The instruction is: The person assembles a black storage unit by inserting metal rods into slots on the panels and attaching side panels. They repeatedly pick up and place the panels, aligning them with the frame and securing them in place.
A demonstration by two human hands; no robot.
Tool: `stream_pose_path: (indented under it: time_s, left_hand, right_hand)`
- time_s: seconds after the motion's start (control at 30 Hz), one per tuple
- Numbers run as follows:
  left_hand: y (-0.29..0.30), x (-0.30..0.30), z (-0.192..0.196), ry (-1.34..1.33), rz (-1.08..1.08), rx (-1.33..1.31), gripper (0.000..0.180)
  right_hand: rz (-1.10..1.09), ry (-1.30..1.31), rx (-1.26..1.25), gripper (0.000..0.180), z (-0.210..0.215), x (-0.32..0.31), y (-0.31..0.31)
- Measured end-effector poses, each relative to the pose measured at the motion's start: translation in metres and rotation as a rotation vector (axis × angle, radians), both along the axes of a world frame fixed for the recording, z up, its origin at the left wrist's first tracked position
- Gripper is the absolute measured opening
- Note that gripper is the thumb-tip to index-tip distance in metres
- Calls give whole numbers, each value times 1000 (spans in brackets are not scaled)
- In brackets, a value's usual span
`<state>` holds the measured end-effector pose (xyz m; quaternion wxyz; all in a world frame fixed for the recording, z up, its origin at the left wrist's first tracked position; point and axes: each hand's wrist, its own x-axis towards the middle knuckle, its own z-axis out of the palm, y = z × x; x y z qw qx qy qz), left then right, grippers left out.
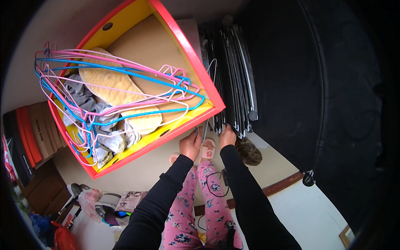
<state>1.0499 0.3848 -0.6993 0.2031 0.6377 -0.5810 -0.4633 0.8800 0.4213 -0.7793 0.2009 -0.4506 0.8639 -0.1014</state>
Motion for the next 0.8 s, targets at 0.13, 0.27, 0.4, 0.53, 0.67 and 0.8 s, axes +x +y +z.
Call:
stream_pose_path:
  time_s: [0.13,0.27,0.4,0.53,0.67,0.8]
  left_hand:
    - [0,4,2,-45,-50,-145,23]
    - [-1,5,4,-16,-42,-142,22]
    - [-1,4,3,4,-30,-135,23]
    - [-1,2,2,-2,-28,-115,22]
    - [-2,0,3,19,-23,-101,23]
    - [-3,-1,8,-5,-19,23,23]
  right_hand:
    - [-48,-101,17,28,-18,-1,6]
    - [-119,-234,6,36,-28,-5,11]
    - [-52,-308,-42,38,-24,-8,18]
    - [-42,-270,-22,31,-28,-10,20]
    - [-45,-202,-64,20,-41,-7,26]
    - [-133,-209,12,15,-39,-3,28]
